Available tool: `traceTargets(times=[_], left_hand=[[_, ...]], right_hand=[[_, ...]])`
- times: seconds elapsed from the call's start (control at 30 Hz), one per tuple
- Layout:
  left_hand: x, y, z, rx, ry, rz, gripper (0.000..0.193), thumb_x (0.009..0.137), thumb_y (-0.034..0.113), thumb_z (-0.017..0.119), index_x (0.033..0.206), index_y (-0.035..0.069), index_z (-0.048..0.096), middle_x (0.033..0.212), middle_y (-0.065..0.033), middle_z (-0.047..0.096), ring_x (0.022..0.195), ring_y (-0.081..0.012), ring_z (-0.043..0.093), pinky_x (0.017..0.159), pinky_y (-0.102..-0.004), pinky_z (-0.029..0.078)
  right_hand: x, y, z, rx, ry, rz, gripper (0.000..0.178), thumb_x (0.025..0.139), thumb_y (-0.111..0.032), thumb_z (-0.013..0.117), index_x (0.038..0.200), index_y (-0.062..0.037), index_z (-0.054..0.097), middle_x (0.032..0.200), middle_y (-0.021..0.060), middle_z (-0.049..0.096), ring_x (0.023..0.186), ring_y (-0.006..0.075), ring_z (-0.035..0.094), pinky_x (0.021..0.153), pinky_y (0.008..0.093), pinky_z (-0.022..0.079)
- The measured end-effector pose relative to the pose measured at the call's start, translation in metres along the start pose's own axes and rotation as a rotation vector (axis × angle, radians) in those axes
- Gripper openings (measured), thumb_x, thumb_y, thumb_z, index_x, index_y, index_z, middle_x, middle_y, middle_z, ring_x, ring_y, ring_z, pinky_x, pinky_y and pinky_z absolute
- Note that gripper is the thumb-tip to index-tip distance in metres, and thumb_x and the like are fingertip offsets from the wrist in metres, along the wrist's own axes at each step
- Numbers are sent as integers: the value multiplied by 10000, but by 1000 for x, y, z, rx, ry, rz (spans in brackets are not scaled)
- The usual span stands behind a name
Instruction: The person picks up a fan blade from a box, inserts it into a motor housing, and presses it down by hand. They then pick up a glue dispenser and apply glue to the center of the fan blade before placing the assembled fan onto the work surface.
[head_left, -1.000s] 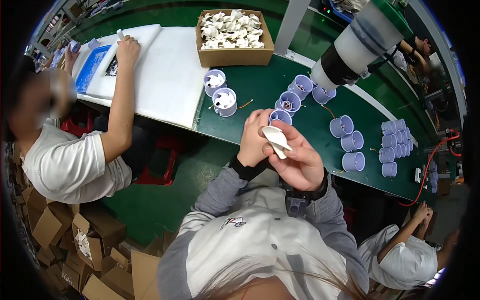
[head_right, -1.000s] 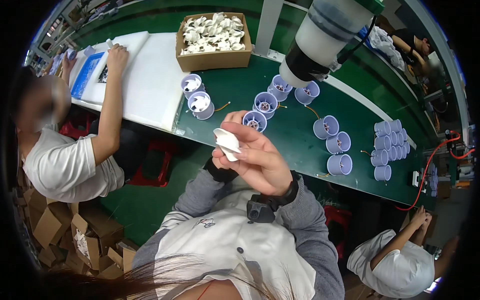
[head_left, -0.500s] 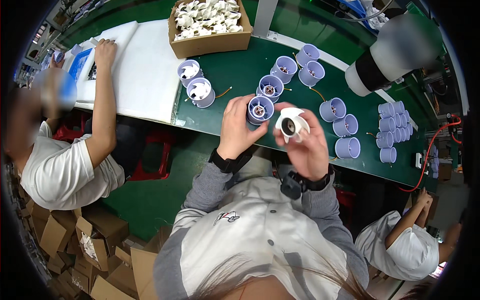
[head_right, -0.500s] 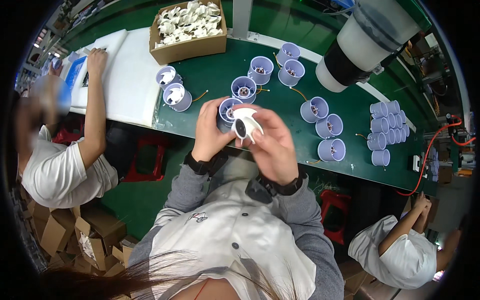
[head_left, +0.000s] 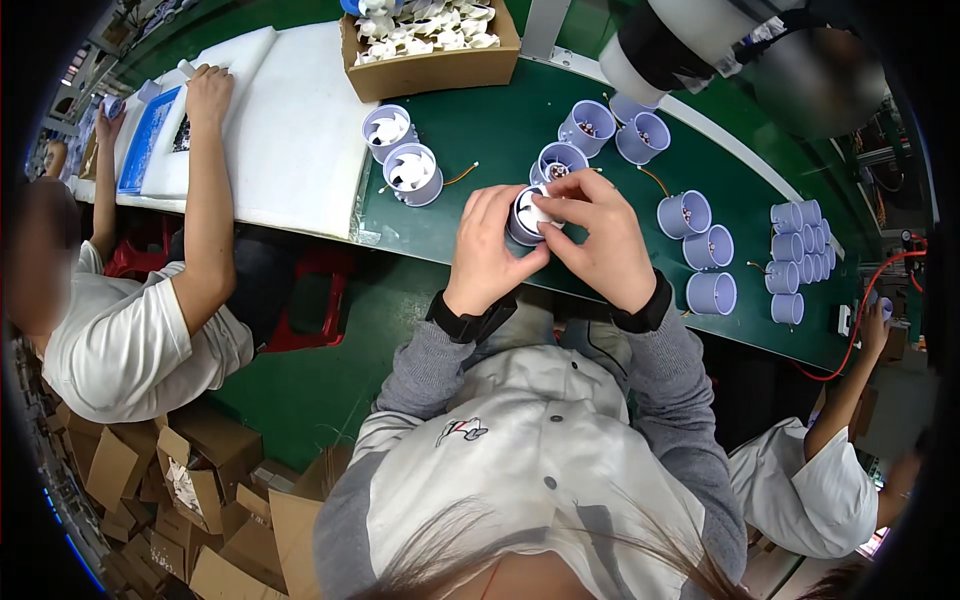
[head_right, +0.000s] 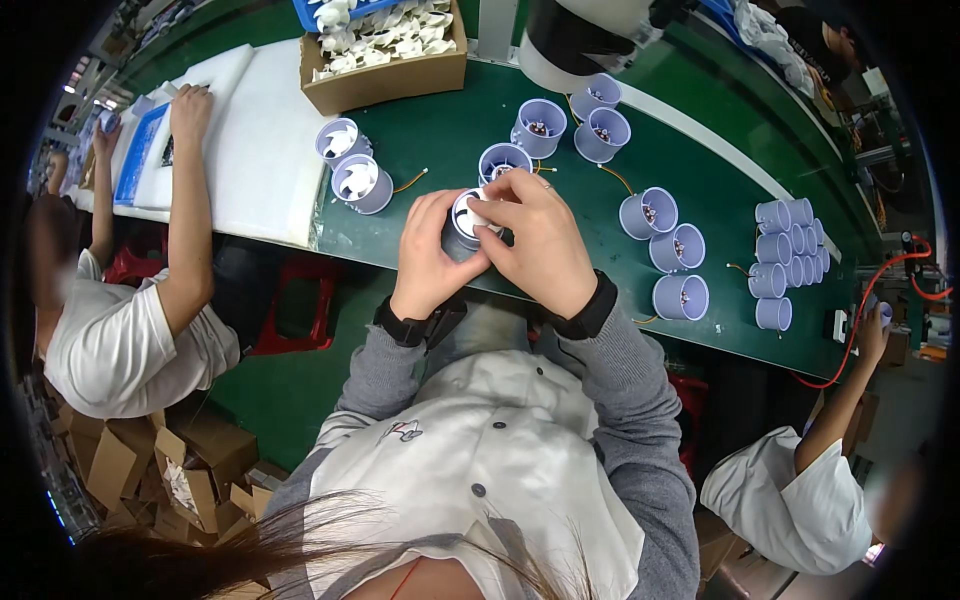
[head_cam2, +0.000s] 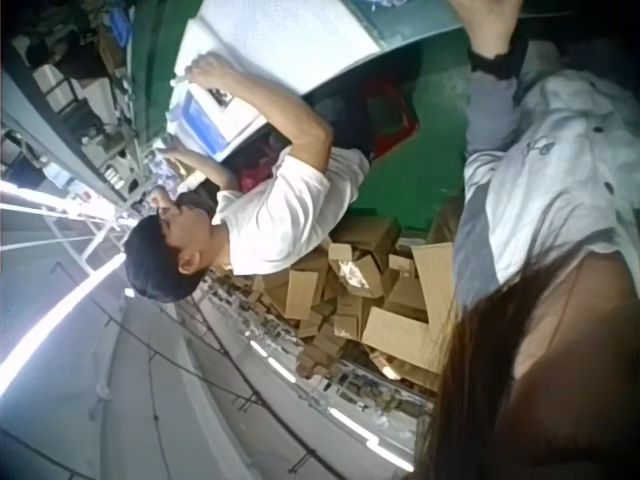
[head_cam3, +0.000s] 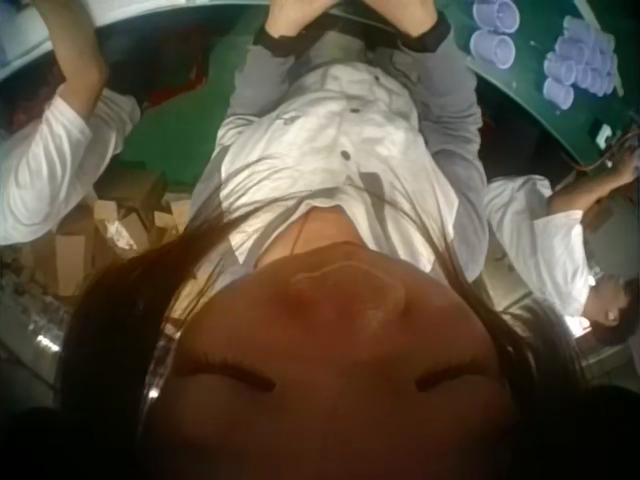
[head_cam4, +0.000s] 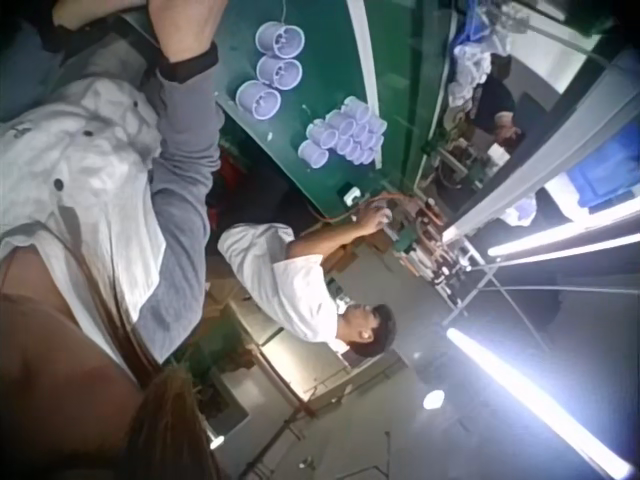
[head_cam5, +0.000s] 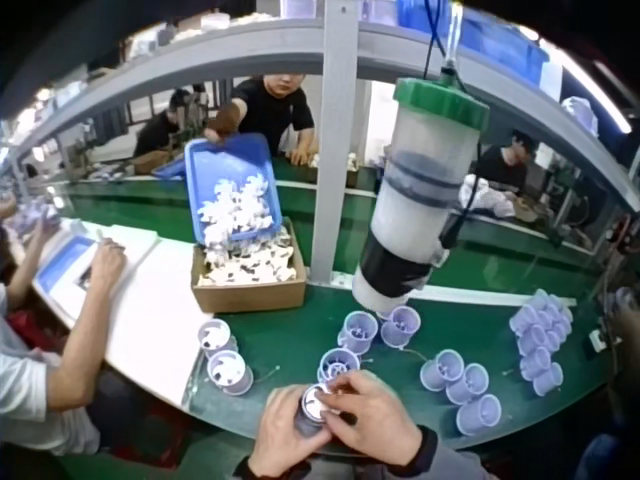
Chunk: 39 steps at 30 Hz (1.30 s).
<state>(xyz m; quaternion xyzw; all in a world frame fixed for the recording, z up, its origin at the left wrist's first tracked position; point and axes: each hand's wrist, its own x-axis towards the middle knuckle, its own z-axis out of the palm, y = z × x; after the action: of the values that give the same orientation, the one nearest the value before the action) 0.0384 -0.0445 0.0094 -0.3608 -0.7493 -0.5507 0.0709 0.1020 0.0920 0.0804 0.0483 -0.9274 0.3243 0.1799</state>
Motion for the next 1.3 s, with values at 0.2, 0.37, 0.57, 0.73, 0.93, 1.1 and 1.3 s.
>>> traceTargets(times=[0.2,0.37,0.57,0.73,0.93,1.1,1.3], left_hand=[[-1,-1,-1,11,2,-1,526,611,150,732,1068,-28,543,1042,-168,576,977,-351,534,848,-418,449],[-2,-1,0,9,1,-15,524,616,143,740,1083,-3,555,1053,-158,587,981,-345,547,851,-405,456],[-1,-1,0,15,11,-7,513,623,138,723,1074,-28,543,1031,-170,582,977,-355,536,844,-423,454],[-1,-4,1,19,-13,-28,507,626,128,718,1074,-30,543,1032,-170,582,978,-355,535,841,-418,456],[2,-1,-2,8,-23,-8,524,624,118,725,1094,-30,546,1030,-170,582,975,-351,539,839,-414,457],[-2,6,-11,70,-22,-7,568,625,126,750,1132,-25,542,1028,-168,585,976,-344,547,849,-406,455],[-8,6,-32,18,5,-109,589,635,125,759,1164,-12,537,1042,-162,591,972,-330,560,847,-393,459]], right_hand=[[1,-7,-1,-148,-45,32,239,708,-54,696,947,-54,703,956,57,606,903,251,586,833,356,435],[-8,-2,8,-174,51,-8,182,711,-71,697,893,-63,701,964,46,609,958,260,576,869,374,401],[-11,-10,11,-357,9,-99,200,726,-129,701,905,-46,670,987,38,608,1046,278,546,892,435,390],[-13,-14,19,-478,27,-105,243,745,-178,703,943,-44,662,1011,38,616,1121,287,517,953,478,352],[-18,-12,10,-437,40,-70,214,769,-136,670,964,-50,665,1056,53,607,1159,297,492,1002,497,319],[-9,-1,-8,-208,102,11,296,773,-78,636,1068,-63,623,1129,57,587,1176,325,476,978,467,360],[6,29,3,-198,-67,-10,372,758,-45,662,1121,-34,583,1213,100,562,1176,339,479,960,394,399]])
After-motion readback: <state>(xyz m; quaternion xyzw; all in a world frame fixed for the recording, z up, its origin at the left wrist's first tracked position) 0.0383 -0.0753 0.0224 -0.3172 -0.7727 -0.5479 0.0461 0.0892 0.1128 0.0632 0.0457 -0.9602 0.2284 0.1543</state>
